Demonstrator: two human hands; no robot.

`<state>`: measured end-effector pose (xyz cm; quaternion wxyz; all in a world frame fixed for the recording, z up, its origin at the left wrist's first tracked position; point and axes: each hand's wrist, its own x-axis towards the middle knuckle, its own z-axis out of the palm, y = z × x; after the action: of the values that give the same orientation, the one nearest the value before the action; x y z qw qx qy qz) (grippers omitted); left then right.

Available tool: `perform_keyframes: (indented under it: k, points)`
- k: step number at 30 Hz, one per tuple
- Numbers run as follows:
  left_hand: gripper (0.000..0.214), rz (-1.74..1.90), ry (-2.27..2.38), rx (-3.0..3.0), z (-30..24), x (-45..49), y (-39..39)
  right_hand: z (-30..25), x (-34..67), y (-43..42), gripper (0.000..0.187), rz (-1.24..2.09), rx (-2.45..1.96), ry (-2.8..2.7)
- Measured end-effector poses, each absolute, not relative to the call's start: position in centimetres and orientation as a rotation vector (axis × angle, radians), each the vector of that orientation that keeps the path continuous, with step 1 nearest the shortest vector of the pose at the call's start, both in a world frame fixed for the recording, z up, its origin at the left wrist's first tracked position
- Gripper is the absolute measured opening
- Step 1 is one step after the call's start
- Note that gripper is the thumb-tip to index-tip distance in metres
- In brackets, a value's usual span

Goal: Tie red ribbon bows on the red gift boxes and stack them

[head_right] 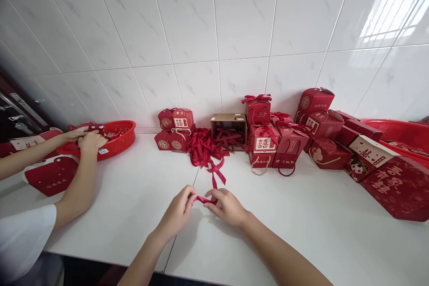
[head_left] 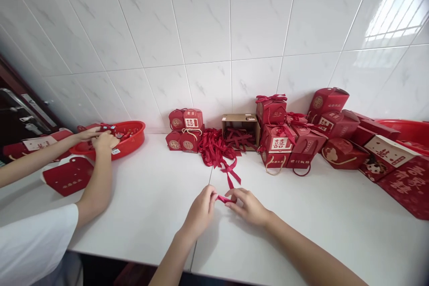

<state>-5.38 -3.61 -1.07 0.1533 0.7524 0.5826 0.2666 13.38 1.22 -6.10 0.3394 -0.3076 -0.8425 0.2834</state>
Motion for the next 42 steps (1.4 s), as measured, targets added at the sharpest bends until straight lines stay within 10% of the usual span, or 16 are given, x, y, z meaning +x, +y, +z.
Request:
perform_keyframes:
  k: [25,42]
  points:
    - [0.017,1.249,2.095,1.668,-7.5,-11.3,-7.4,-4.9,30.6,2.1,0.062,1.401,-1.225,-1.838]
    - [0.026,1.252,1.941,1.516,-7.3,-12.5,-6.7,-4.6,30.7,2.4,0.041,1.365,-0.488,-0.806]
